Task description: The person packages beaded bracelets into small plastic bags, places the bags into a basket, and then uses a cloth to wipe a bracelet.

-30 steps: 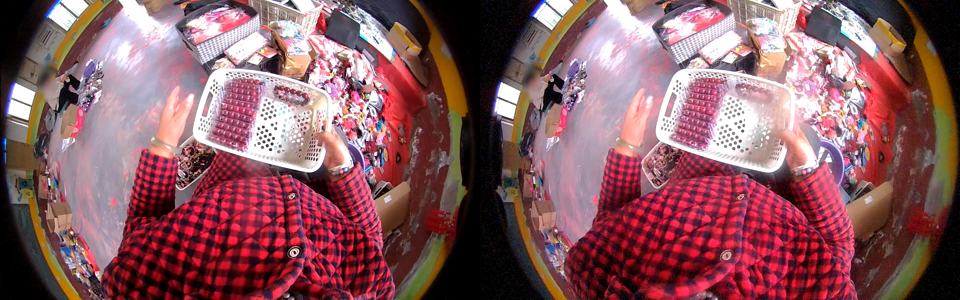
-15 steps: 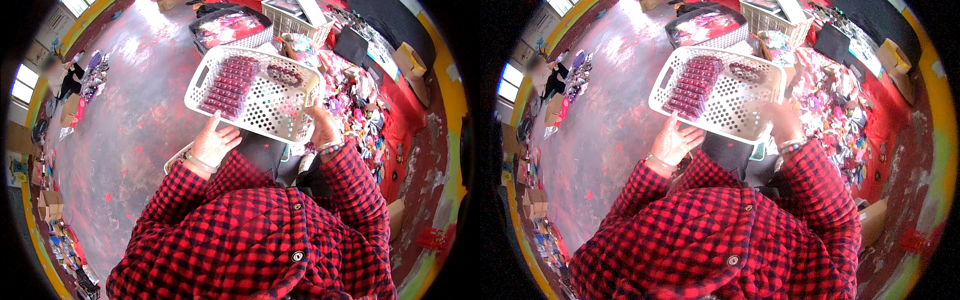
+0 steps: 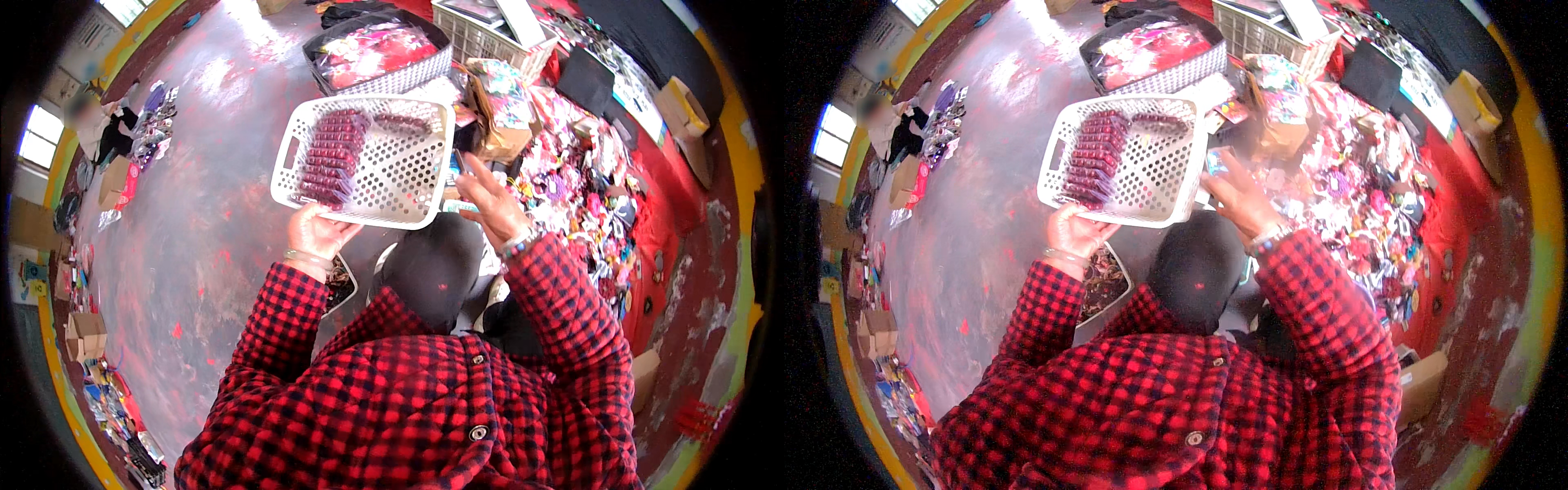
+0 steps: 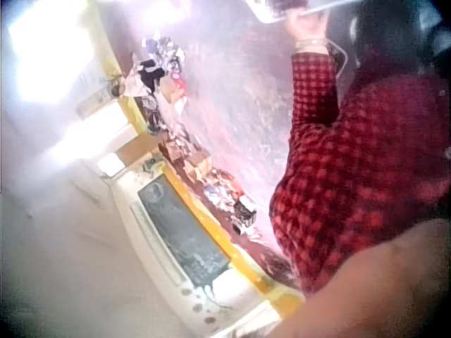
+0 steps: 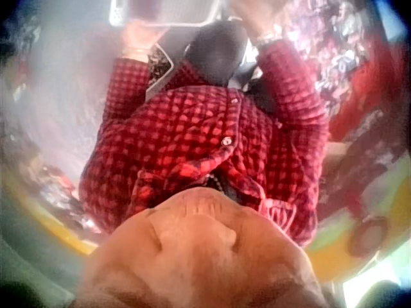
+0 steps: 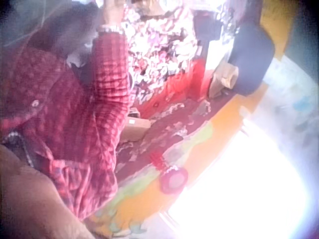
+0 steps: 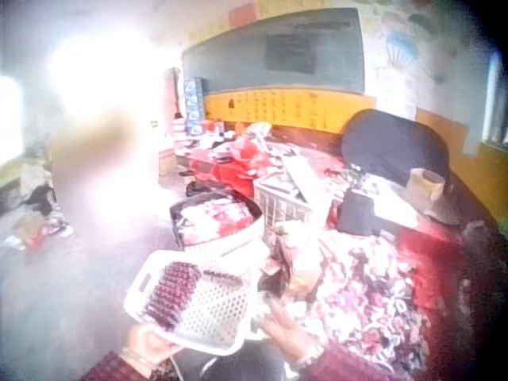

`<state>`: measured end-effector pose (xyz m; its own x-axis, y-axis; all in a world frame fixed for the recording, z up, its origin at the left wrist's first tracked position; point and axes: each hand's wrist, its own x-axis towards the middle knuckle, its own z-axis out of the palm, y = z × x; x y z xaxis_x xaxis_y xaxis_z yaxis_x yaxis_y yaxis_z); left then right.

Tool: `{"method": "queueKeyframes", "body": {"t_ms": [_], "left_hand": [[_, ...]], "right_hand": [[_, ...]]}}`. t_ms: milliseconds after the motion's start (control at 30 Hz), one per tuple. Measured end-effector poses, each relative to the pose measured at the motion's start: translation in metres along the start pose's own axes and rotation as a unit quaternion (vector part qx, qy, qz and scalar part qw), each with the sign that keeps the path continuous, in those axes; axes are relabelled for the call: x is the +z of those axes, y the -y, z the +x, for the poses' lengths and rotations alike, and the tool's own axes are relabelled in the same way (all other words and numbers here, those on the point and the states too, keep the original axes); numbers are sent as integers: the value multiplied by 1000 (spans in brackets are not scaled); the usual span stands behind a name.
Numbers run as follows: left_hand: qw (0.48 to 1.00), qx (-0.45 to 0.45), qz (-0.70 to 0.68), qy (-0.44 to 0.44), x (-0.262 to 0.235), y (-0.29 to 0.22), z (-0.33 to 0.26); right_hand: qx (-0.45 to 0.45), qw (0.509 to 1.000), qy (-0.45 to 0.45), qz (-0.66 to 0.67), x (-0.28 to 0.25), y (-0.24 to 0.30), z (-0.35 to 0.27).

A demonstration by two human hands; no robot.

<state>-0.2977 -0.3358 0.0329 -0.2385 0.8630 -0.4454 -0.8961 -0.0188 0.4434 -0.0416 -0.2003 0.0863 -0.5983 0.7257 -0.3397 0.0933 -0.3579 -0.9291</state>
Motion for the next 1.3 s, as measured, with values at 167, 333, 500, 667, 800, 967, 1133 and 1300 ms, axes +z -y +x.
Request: {"method": "queueKeyframes", "body": {"t_ms": [167, 333, 500, 667, 800, 967, 1133, 1300], "left_hand": [[995, 15, -79, -57, -76, -23, 74], [984, 76, -98, -124, -147, -26, 141], [972, 66, -115, -195, -211, -10, 206], [969, 78, -114, -205, -232, 23, 257], [980, 52, -117, -151, -254, 46, 273], [971, 43, -54, -228, -283, 65, 304], [964, -15, -137, -226, -294, 81, 353], [619, 201, 737, -183, -426, 141, 412]], "right_hand": [[41, 999, -20, 22, -40, -24, 26], [92, 989, -74, 91, -74, -40, 33], [90, 985, -89, 113, -83, -42, 74], [112, 983, -107, 97, -90, -41, 114], [127, 983, -99, 90, -91, -45, 139], [133, 983, -104, 78, -91, -53, 155], [136, 982, -104, 86, -95, -63, 170], [150, 981, -99, 71, -104, -67, 197]]}}
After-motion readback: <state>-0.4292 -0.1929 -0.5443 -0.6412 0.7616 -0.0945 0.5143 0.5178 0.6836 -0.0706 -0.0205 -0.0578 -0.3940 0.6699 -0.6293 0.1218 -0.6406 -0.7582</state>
